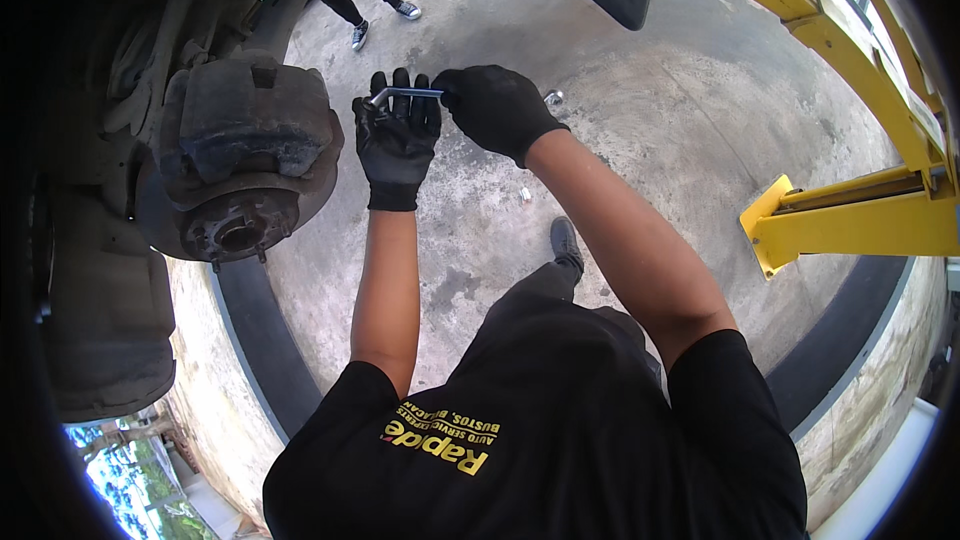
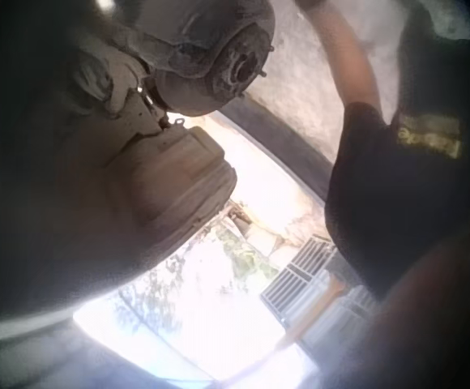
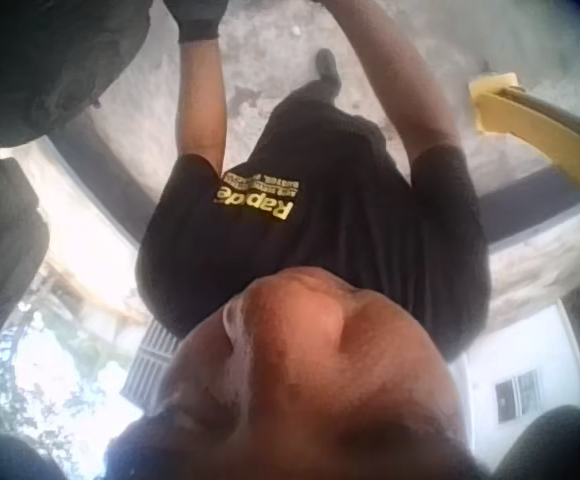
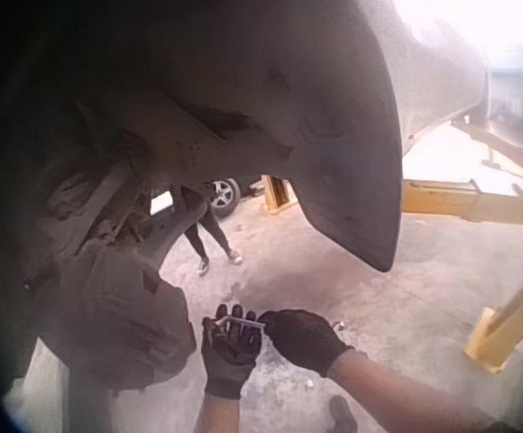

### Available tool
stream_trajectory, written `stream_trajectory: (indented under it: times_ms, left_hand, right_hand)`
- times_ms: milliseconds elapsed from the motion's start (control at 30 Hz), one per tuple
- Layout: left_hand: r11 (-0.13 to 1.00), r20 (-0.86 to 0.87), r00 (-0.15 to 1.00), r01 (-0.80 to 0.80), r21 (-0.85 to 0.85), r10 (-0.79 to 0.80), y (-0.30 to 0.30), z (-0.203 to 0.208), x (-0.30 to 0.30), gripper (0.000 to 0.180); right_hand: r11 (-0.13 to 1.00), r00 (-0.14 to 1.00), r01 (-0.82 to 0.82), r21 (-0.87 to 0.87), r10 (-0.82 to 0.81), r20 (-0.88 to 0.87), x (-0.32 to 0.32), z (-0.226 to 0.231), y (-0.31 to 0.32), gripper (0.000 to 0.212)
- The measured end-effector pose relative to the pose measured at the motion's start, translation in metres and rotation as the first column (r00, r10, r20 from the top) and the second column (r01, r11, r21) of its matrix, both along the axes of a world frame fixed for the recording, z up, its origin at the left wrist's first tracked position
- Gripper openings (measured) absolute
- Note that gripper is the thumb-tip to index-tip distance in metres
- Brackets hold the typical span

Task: The person selects a wrench from a tool chest and uses it to loosen and remove bolts from a car's brake caliper. The person then removes the caliper from the brake rotor and places the wrench back in the tool chest.

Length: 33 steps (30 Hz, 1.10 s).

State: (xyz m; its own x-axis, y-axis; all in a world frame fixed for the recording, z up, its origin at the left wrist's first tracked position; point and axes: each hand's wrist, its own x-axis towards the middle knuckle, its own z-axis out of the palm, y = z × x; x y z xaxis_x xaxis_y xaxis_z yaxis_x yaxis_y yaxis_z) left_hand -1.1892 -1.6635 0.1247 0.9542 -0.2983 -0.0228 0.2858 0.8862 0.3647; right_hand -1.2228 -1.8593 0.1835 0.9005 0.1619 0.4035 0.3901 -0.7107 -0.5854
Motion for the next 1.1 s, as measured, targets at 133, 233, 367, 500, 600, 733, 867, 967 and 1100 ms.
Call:
stream_trajectory:
  times_ms: [133, 233, 367, 500, 600, 733, 867, 967, 1100]
  left_hand:
    - [0.956, 0.189, 0.982, 0.045, -0.291, 0.012, 0.004, 0.018, 0.041, 0.035]
    - [0.955, 0.227, 0.97, -0.017, -0.295, 0.087, 0.005, 0.022, 0.045, 0.033]
    - [0.935, 0.228, 0.958, -0.088, -0.344, 0.174, -0.001, 0.019, 0.051, 0.034]
    - [0.89, 0.264, 0.941, -0.076, -0.45, 0.214, 0.002, 0.025, 0.069, 0.036]
    - [0.846, 0.263, 0.939, -0.051, -0.53, 0.221, 0.0, 0.026, 0.075, 0.042]
    - [0.851, 0.278, 0.931, -0.059, -0.522, 0.236, -0.001, 0.026, 0.076, 0.045]
    - [0.856, 0.267, 0.942, -0.037, -0.516, 0.203, -0.001, 0.026, 0.07, 0.046]
    - [0.852, 0.256, 0.951, -0.015, -0.524, 0.175, -0.002, 0.028, 0.067, 0.046]
    - [0.749, 0.28, 0.96, 0.169, -0.641, 0.024, -0.001, 0.03, 0.067, 0.047]
  right_hand:
    - [0.984, 0.972, -0.065, -0.165, 0.1, 0.213, 0.068, 0.021, -0.002, 0.018]
    - [0.971, 0.883, -0.104, -0.215, 0.189, 0.43, 0.103, 0.03, -0.005, 0.016]
    - [0.951, 0.848, -0.17, -0.257, 0.275, 0.454, 0.132, 0.034, 0.0, 0.018]
    - [0.925, 0.852, -0.229, -0.303, 0.341, 0.398, 0.151, 0.051, 0.01, 0.022]
    - [0.885, 0.788, -0.302, -0.354, 0.441, 0.43, 0.158, 0.078, 0.01, 0.02]
    - [0.836, 0.757, -0.357, -0.416, 0.52, 0.395, 0.16, 0.119, 0.009, 0.012]
    - [0.786, 0.745, -0.311, -0.534, 0.551, 0.376, 0.142, 0.161, 0.017, 0.009]
    - [0.705, 0.835, -0.317, -0.634, 0.525, 0.166, 0.139, 0.178, 0.022, 0.011]
    - [0.696, 0.899, -0.203, -0.689, 0.412, 0.15, 0.158, 0.16, 0.045, 0.011]
